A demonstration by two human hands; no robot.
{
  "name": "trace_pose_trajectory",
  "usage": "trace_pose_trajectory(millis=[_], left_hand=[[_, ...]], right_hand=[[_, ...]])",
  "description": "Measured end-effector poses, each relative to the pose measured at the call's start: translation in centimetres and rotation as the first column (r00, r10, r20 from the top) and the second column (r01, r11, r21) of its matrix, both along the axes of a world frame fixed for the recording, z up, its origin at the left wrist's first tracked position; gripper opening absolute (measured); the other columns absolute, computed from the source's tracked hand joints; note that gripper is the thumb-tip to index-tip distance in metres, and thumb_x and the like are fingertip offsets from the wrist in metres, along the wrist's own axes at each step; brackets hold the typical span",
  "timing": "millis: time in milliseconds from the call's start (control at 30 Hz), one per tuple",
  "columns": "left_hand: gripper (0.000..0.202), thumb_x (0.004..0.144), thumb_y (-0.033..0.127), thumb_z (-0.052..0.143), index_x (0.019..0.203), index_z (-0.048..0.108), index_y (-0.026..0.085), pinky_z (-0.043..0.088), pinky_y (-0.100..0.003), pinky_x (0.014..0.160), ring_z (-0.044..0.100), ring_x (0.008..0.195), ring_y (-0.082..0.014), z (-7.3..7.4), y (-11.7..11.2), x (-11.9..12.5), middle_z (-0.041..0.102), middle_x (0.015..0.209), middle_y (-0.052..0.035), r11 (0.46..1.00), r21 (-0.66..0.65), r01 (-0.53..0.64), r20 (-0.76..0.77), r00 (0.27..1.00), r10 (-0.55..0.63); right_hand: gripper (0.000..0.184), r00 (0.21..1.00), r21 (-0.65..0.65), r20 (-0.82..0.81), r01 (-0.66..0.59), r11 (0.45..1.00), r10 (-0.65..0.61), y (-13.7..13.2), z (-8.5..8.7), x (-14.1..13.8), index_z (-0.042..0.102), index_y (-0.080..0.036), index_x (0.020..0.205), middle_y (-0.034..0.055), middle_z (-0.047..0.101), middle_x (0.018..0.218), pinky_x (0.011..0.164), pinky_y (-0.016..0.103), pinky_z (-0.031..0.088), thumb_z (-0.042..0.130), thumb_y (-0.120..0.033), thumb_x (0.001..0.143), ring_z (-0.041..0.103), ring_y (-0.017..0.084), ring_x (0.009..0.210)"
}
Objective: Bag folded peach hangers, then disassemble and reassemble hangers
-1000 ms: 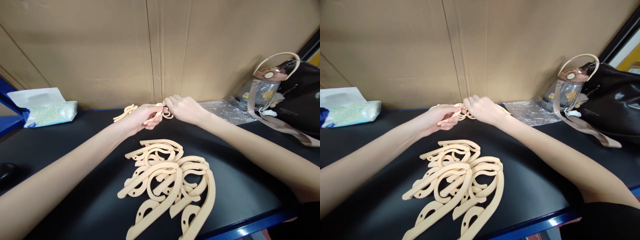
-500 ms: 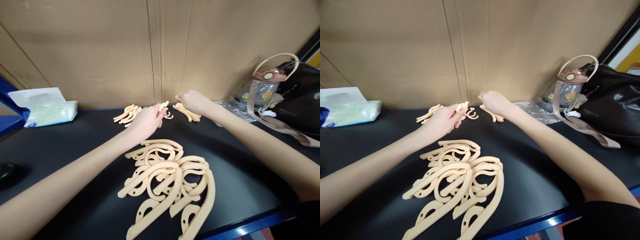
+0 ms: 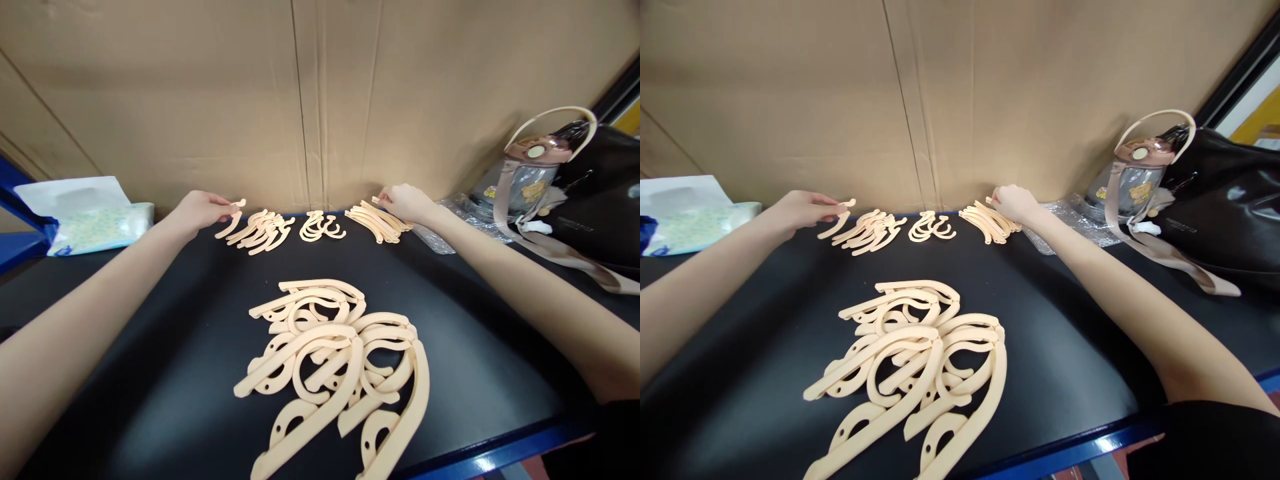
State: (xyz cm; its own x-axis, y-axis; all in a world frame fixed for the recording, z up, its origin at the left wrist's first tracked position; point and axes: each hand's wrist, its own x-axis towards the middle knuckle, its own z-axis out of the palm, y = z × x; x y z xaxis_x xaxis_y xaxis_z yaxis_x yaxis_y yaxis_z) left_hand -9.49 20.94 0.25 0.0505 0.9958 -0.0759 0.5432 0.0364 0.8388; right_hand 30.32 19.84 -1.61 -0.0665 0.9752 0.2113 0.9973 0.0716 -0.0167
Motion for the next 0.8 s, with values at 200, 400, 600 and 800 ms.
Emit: trace_pose_trajectory(millis=[200,400,600,800], left_hand=[[0.015,0.087,0.027,0.071,0.080,0.065,0.015,0.046,-0.026,0.060,0.052,0.061,-0.0115,-0.8,0.0,0.4,0.057,0.067,0.0036,0.993,0.067,-0.098,-0.213,0.971,0.110],[0.011,0.066,0.022,0.077,0.063,0.066,0.020,0.048,-0.033,0.058,0.060,0.061,-0.0197,-1.1,0.1,1.3,0.064,0.061,-0.0038,0.984,0.126,-0.124,-0.264,0.952,0.154],[0.014,0.068,0.030,0.073,0.060,0.066,0.021,0.048,-0.037,0.062,0.066,0.068,-0.0268,-0.3,-0.7,2.2,0.066,0.065,-0.0074,0.981,0.159,-0.110,-0.416,0.894,0.167],[0.018,0.070,0.039,0.074,0.067,0.068,0.023,0.046,-0.048,0.084,0.064,0.100,-0.0415,1.3,-2.2,3.9,0.070,0.077,-0.0100,0.964,0.244,-0.103,-0.598,0.767,0.233]], right_hand=[[0.027,0.987,0.015,-0.131,-0.090,0.996,0.091,-0.1,0.2,-0.1,0.073,-0.013,0.108,0.0103,0.075,0.105,0.075,0.027,0.046,0.054,-0.026,0.094,0.069,0.021,0.093],[0.029,0.968,0.077,-0.207,-0.126,0.989,0.139,-0.4,0.9,-0.2,0.072,-0.010,0.110,0.0118,0.074,0.106,0.077,0.027,0.046,0.052,-0.021,0.093,0.068,0.021,0.094],[0.023,0.872,-0.038,-0.289,-0.422,0.906,0.394,-3.3,2.7,-4.2,0.074,-0.015,0.096,0.0058,0.074,0.091,0.073,0.027,0.044,0.058,-0.031,0.092,0.066,0.017,0.083],[0.036,0.641,-0.273,-0.439,-0.763,0.586,0.630,-10.2,3.0,-10.4,0.072,-0.017,0.084,0.0004,0.068,0.071,0.057,0.025,0.036,0.065,-0.052,0.087,0.058,0.012,0.063]])
